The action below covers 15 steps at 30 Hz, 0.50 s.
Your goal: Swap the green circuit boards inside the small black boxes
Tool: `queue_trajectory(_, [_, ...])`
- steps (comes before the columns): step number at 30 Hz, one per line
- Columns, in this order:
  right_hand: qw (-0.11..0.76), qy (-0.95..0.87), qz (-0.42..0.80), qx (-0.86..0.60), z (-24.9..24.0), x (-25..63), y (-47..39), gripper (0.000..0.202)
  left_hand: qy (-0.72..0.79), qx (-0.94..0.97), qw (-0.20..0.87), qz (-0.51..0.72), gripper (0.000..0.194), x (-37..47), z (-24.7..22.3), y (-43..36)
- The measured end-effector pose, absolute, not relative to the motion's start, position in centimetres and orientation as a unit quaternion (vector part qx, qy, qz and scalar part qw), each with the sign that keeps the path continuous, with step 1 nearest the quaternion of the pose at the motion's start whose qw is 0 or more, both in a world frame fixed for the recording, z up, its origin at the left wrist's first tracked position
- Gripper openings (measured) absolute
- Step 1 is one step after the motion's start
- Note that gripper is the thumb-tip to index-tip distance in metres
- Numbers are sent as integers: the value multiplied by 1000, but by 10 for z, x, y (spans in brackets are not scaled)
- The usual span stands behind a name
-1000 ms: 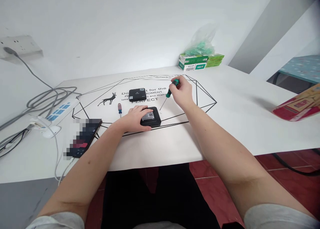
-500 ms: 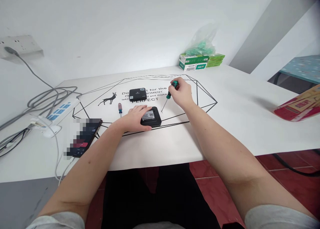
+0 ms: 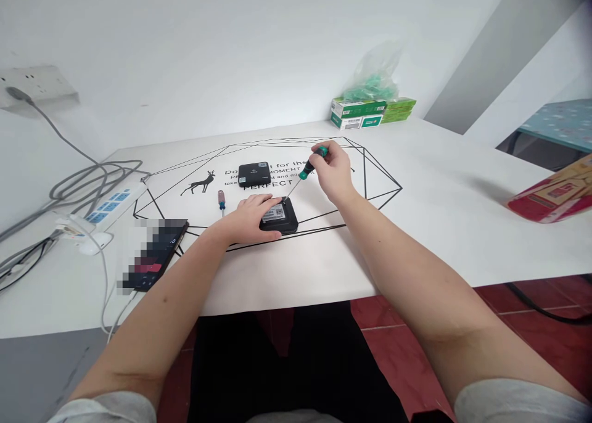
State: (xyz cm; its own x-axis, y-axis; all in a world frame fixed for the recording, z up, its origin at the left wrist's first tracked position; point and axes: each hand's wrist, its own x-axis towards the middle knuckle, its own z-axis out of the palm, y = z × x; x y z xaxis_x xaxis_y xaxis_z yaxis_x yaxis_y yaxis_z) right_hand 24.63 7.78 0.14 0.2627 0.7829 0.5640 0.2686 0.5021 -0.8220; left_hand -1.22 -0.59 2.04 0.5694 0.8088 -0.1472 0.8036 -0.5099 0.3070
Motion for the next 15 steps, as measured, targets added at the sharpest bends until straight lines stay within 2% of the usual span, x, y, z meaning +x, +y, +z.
queue_trajectory(12, [618,-595,185,-480,4,246,72,14,468,865,180,2,93,-13,19,-6])
queue_trajectory(15, [613,-601,171,-483,5,246,71,15,478,859,180,-13,98,-14,19,-5])
